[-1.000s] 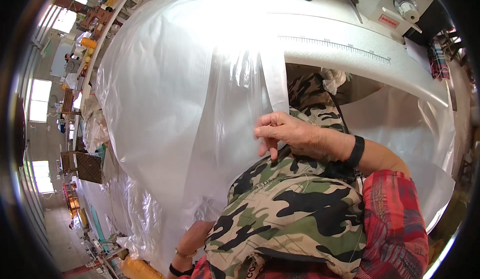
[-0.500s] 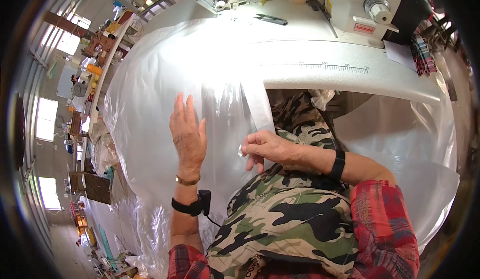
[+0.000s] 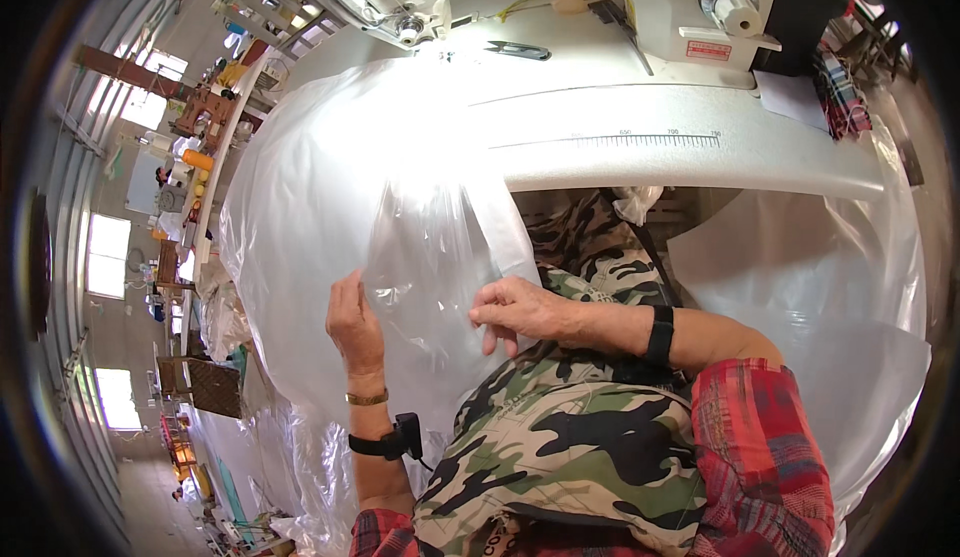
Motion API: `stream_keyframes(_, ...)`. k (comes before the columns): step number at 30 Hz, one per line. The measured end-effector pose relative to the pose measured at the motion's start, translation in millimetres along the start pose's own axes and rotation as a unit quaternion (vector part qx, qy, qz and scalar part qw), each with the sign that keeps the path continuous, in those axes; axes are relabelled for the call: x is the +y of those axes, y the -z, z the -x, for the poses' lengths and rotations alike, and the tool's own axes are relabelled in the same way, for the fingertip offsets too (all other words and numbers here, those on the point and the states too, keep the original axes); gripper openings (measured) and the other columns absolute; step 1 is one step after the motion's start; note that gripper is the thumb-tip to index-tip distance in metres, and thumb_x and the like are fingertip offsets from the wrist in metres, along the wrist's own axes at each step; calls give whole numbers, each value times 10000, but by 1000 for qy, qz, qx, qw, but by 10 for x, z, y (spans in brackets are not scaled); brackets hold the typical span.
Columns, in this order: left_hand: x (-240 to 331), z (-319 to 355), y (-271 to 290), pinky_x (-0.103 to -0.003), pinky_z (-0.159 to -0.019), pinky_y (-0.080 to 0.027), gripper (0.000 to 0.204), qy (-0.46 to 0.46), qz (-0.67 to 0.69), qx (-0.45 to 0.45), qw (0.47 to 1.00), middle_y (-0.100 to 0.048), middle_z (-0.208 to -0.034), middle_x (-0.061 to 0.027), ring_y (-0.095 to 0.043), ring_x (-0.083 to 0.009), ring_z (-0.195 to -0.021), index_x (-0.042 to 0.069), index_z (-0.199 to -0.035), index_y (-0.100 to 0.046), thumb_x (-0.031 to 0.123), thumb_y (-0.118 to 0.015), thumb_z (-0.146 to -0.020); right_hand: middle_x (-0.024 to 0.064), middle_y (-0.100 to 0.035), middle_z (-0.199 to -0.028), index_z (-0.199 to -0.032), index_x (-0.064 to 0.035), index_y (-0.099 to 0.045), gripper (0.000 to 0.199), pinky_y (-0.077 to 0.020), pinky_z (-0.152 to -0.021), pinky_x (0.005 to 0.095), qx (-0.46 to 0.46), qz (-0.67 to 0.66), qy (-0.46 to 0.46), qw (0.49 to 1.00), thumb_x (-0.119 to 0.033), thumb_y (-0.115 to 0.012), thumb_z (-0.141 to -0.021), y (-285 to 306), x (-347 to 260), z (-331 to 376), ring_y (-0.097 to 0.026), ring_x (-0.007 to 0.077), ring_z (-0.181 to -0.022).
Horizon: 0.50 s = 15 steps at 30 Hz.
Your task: The recorder is using an industrial sewing machine to join or hem a large white plastic sheet.
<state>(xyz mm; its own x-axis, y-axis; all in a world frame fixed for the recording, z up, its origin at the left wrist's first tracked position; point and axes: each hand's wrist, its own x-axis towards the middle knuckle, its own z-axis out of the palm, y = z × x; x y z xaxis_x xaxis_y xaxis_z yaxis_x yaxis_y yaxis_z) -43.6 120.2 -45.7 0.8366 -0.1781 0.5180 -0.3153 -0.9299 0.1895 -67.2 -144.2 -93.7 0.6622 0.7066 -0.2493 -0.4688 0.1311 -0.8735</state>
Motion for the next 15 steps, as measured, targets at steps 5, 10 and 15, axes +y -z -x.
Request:
stream_keyframes(5,208,-322,440,-302,-581,-413,60,-4,131,-2,991,-558,-730,-49,-512,-168,-637,-36,-872,-610,11,-633,-903,146,-709,-783,-985,36,-593,285,-494,-503,241,28,3,31,999,-233,-496,-992,31,40,10,-604,130,-508)
stream_keyframes(10,734,-568,885,-222,-502,-256,204,70,337,-247,906,-370,-614,42,-323,-39,-584,-20,-777,-551,67,-635,-941,134,-701,-786,-970,26,-583,261,-506,-501,232,11,8,34,999,-220,-500,-997,-26,-78,76,-624,126,-542)
stream_keyframes(15,571,-331,555,-285,-490,-291,342,60,276,-299,911,-317,-579,-71,-313,-71,-571,-22,-714,-448,101,-729,-865,117,-680,-746,-928,28,-574,241,-516,-498,239,15,-11,78,997,-192,-497,-990,-73,-92,154,-636,130,-564)
